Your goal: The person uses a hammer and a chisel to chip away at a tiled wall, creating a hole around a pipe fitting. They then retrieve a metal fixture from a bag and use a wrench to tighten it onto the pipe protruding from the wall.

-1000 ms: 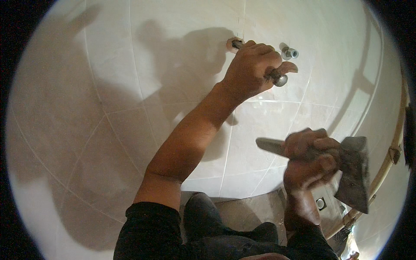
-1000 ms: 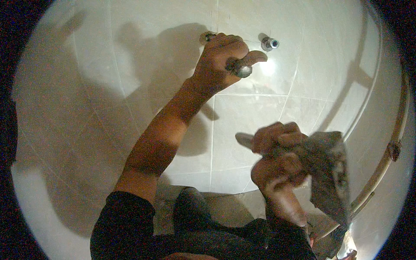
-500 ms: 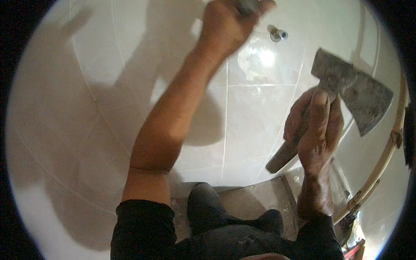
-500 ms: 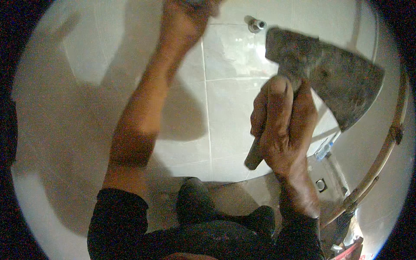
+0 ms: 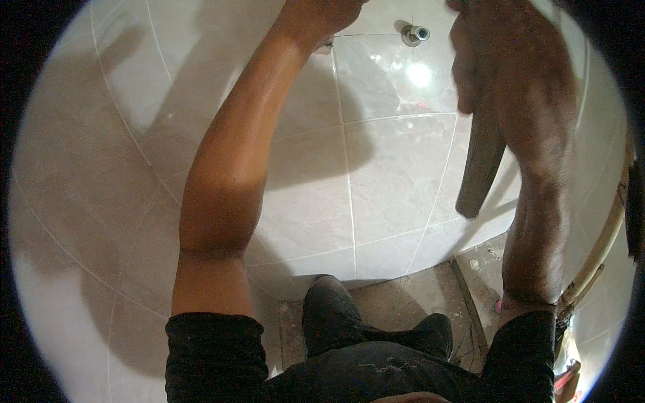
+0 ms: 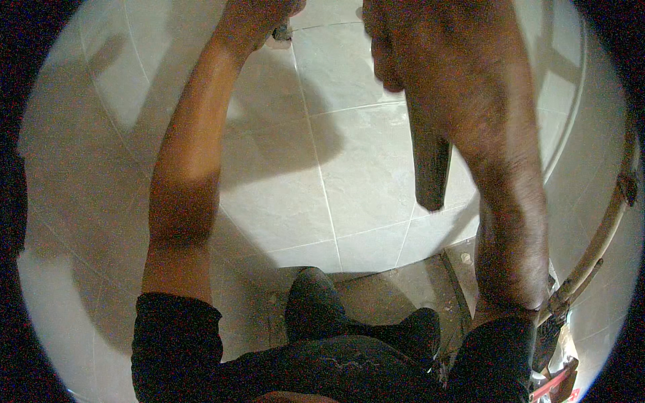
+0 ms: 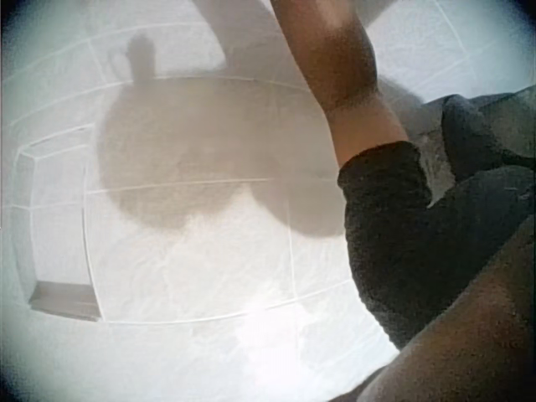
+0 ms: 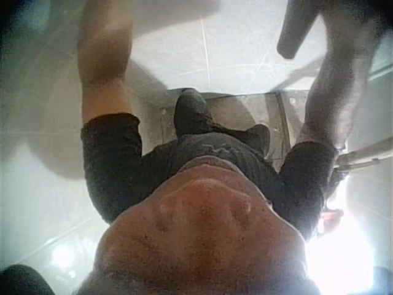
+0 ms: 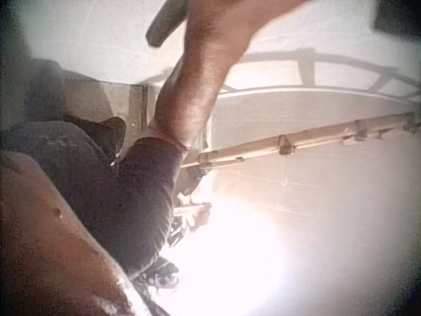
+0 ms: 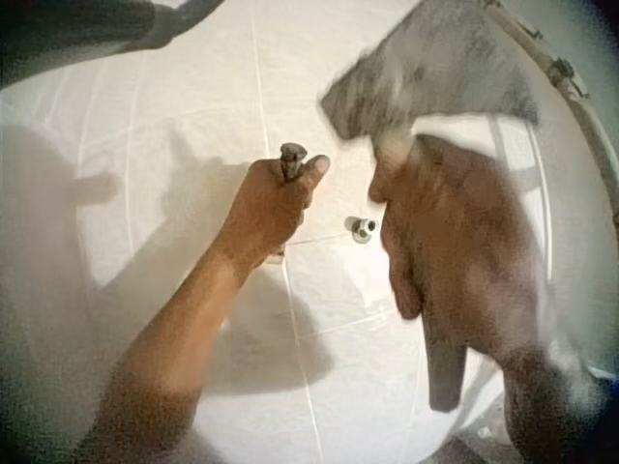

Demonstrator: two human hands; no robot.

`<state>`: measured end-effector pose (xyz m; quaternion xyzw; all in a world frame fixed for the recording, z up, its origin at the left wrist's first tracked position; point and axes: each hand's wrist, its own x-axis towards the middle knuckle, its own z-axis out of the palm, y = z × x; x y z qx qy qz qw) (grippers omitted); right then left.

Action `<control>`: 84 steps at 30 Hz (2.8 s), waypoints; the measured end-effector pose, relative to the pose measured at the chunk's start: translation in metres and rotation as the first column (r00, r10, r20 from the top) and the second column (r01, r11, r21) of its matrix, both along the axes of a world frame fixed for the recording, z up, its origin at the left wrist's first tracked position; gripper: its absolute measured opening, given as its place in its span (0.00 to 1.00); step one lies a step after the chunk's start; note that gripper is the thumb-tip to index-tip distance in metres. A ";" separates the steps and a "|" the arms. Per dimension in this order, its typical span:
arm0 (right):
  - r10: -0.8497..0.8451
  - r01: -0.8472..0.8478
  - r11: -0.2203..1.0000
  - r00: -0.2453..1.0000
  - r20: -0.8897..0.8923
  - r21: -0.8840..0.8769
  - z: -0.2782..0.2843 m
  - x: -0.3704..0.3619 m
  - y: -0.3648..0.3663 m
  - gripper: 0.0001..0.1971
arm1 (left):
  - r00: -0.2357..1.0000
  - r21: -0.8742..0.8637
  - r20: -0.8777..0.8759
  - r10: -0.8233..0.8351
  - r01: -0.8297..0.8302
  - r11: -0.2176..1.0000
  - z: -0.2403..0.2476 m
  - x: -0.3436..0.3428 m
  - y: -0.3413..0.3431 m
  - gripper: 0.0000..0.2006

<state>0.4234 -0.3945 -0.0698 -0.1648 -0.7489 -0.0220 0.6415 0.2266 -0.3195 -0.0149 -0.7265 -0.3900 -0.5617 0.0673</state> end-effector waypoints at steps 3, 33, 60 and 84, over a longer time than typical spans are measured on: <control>0.052 -0.070 0.989 0.989 -0.139 -0.127 0.015 -0.011 -0.025 0.23 | 0.998 0.006 0.007 -0.067 0.067 0.998 0.002 0.001 0.004 0.26; -0.622 0.683 0.730 0.664 0.415 0.000 -0.279 0.101 0.017 0.13 | 0.785 0.402 -0.619 0.020 0.295 0.867 -0.176 0.003 -0.034 0.11; 0.122 0.267 0.241 0.945 0.302 -0.933 -0.520 0.142 -0.055 0.24 | 0.982 -0.703 0.129 0.138 -0.007 0.711 -0.199 -0.029 -0.058 0.14; -0.686 0.136 -0.452 0.578 0.441 -0.882 -0.521 0.270 -0.247 0.25 | 0.606 0.445 -0.727 0.323 0.057 0.894 -0.288 0.064 0.097 0.19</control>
